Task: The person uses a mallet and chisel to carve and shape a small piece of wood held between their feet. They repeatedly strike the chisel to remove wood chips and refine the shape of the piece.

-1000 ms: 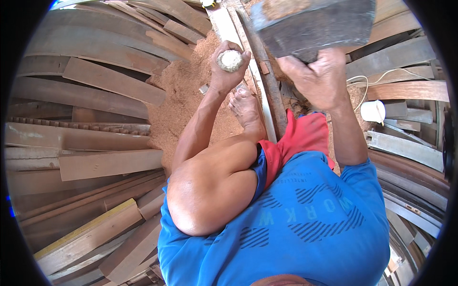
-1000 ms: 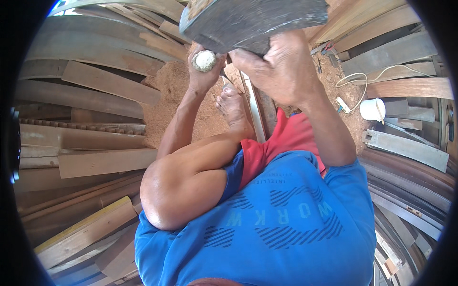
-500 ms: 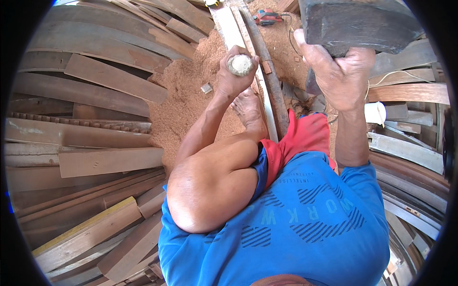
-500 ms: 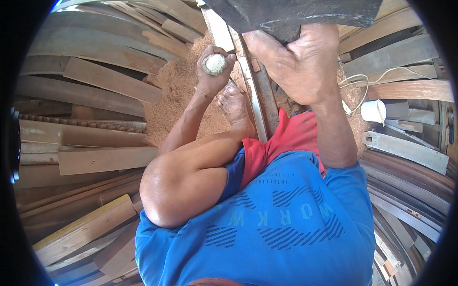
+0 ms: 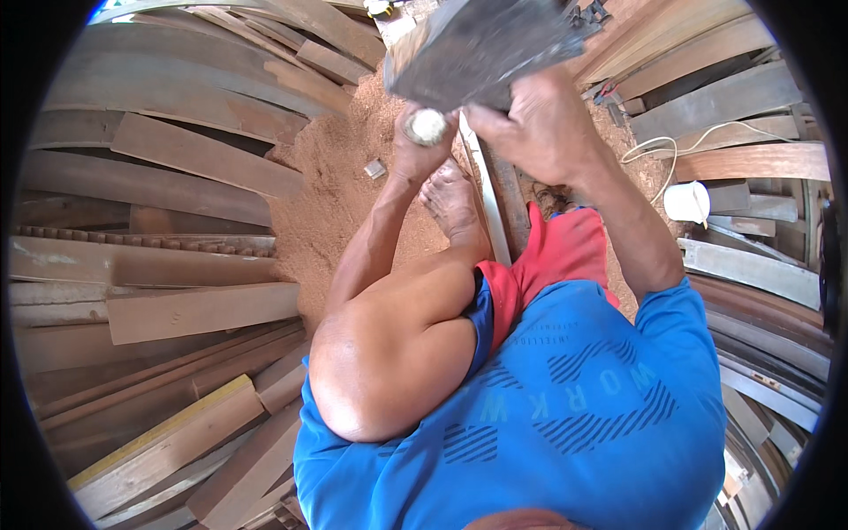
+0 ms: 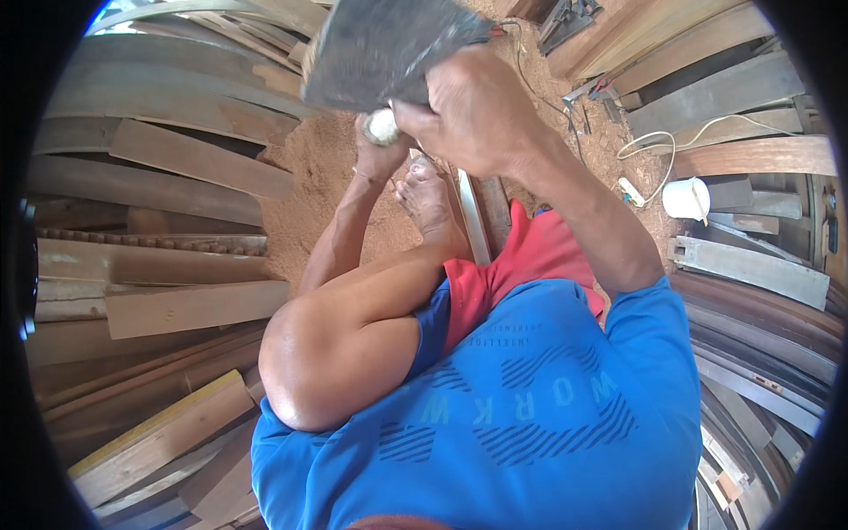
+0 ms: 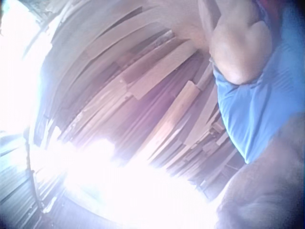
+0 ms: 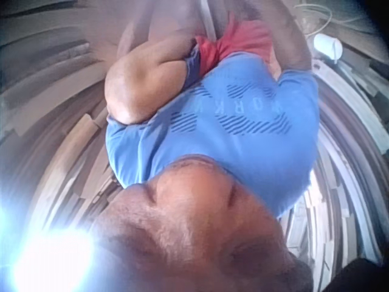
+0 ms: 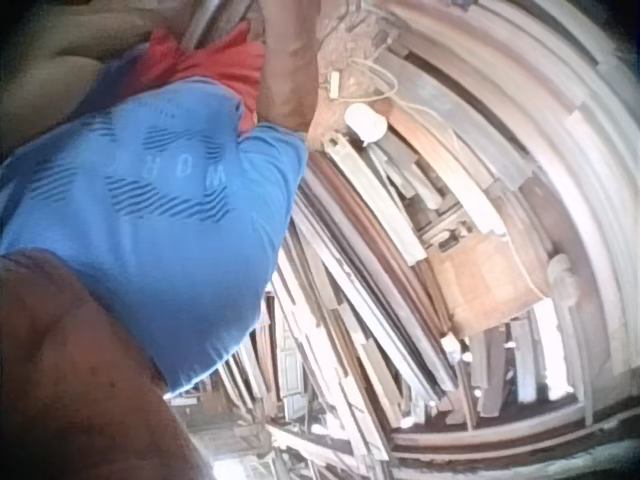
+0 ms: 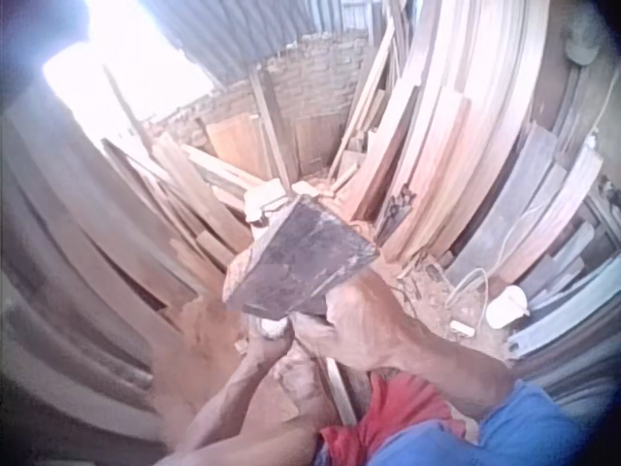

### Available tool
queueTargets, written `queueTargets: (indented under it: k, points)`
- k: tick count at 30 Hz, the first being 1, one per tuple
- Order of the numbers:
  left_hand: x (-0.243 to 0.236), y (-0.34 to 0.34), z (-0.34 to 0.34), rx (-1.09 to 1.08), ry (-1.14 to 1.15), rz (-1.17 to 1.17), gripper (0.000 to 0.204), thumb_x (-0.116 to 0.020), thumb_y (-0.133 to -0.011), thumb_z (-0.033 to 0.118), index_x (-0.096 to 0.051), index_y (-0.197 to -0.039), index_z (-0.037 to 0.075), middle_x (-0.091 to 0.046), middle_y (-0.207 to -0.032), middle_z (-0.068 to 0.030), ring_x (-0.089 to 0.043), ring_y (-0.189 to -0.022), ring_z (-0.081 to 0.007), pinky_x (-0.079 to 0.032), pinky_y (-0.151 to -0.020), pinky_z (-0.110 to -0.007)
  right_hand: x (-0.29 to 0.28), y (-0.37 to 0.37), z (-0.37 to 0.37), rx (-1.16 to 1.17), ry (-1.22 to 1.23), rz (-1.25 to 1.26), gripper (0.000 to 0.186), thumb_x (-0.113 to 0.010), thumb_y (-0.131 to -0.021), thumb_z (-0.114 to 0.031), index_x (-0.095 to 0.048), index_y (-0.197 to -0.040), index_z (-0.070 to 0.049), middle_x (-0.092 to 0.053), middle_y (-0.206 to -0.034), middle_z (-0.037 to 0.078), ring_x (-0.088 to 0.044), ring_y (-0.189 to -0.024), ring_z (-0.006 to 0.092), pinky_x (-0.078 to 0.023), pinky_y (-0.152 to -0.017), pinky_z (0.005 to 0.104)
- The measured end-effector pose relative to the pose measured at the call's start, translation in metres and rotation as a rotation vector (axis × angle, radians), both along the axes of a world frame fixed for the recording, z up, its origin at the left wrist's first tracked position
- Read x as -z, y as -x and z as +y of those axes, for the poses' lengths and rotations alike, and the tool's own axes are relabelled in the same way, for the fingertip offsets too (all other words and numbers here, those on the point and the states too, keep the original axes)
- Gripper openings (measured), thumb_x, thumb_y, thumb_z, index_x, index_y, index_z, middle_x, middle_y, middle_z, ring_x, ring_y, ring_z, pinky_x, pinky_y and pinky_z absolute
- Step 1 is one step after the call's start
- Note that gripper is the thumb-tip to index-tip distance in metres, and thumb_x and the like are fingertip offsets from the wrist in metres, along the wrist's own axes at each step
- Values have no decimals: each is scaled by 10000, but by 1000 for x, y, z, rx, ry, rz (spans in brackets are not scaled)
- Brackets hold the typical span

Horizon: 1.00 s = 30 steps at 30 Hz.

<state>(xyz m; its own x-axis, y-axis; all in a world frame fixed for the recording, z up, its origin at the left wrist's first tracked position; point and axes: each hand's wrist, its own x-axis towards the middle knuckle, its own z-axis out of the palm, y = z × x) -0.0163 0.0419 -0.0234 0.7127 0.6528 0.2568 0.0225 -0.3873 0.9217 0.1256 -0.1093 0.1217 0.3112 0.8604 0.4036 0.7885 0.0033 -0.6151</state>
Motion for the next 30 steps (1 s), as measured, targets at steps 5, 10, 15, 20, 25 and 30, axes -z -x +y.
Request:
queueTargets:
  k: [5, 10, 15, 20, 25, 30]
  points:
    - [-46, -12, 7, 1, 45, -45, 180, -727, -899, 66, -552, -856, 62, -601, -701, -28, -628, -644, -93, -515, -605, -266, -44, 2, -9, 55, -214, 357, 281, -764, -840, -231, -700, -836, 43, -697, -708, 195, -662, -613, 334, -535, -601, 406]
    - [-29, -7, 17, -1, 58, 38, 183, -752, -876, 100, -575, -869, 57, -624, -793, -41, -610, -740, -116, -513, -694, -298, -47, 3, -12, 26, -359, 336, 243, -715, -782, 16, -737, -1024, 2, -750, -965, 90, -695, -830, 175, -557, -756, 322]
    - [-24, -9, 13, 22, 88, 55, 196, -764, -864, 124, -582, -872, 52, -617, -819, -51, -590, -769, -135, -503, -718, -322, -45, 2, -7, 35, -558, 480, 233, -711, -755, 50, -724, -984, 10, -732, -952, 55, -678, -836, 144, -548, -757, 309]
    - [-27, -8, 8, 18, 46, 65, 208, -771, -868, 144, -587, -877, 48, -614, -810, -65, -592, -770, -138, -505, -717, -330, -44, 3, -10, 64, -568, 422, 231, -696, -781, 31, -713, -1010, -1, -732, -976, 66, -679, -845, 147, -546, -764, 301]
    - [-41, 0, -16, 13, -94, 70, 227, -776, -880, 171, -584, -873, 50, -625, -778, -61, -605, -740, -136, -511, -703, -318, -43, 4, -20, 104, -334, 365, 160, -719, -879, -148, -758, -929, -1, -744, -811, 129, -694, -673, 196, -561, -660, 356]
    - [-21, -2, -14, 18, -226, -28, 296, -798, -844, 155, -695, -1092, 30, -748, -940, -114, -720, -861, -196, -573, -780, -337, 16, -1, 1, -73, 183, -347, 304, -731, -851, -263, -724, -886, 39, -703, -760, 157, -684, -661, 329, -555, -650, 419]
